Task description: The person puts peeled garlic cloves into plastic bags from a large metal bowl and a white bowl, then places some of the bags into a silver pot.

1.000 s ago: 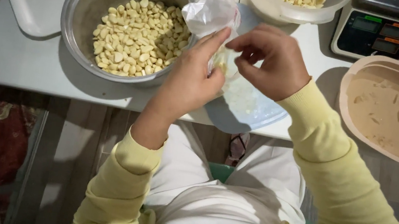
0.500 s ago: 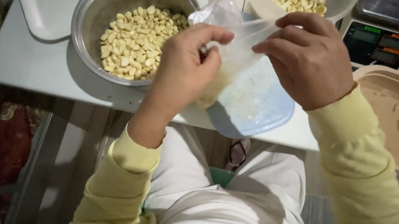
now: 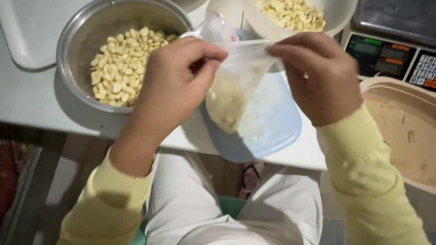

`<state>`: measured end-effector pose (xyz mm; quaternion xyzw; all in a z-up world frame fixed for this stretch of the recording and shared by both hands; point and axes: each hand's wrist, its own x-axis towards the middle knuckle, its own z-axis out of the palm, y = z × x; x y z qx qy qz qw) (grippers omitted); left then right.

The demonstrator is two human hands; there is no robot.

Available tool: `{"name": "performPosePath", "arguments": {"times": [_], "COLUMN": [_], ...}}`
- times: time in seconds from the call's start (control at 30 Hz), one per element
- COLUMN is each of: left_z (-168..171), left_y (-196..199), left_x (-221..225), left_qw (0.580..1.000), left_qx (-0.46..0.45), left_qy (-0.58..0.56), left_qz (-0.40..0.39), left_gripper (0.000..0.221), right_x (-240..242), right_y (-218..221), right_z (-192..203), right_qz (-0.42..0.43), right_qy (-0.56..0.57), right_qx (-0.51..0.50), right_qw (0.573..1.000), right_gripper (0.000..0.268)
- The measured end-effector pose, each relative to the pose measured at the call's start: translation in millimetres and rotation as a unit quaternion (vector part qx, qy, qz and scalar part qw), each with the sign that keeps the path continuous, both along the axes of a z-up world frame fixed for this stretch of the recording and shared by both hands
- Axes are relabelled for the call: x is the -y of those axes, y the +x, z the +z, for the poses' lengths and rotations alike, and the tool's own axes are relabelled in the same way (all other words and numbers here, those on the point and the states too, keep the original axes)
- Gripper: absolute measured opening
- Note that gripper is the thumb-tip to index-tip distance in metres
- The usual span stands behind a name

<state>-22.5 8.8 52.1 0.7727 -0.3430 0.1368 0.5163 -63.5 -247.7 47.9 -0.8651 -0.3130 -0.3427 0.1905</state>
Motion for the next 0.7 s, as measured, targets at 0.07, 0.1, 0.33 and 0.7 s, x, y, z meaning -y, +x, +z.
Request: {"name": "performPosePath", "arguments": {"times": [0.07, 0.1, 0.33, 0.7], "left_z": [-1, -3, -19, -17], "left_y": [2, 0, 6, 10], "left_x": [4, 5, 2, 4], "left_qw": [1.000, 0.998, 0.998, 0.993], "left_qx": [-0.022, -0.046, -0.048, -0.022], "left_qy": [-0.002, -0.003, -0.039, 0.110], "left_qz": [-0.023, -0.045, -0.033, -0.030], "left_gripper": [0.019, 0.019, 0.014, 0.021], "right_x": [-4, -7, -5, 2], "right_y": [0, -2, -9, -4], "right_z": [-2, -5, -8, -14], "right_qz": [0.002, 0.004, -0.009, 0.016], "right_qy": [0.021, 0.043, 0.094, 0.081], "right_qx": [0.025, 0.046, 0.043, -0.084], "right_qw": [0.999, 0.998, 0.995, 0.993], "right_gripper": [0.020, 0.023, 0.019, 0.024]}}
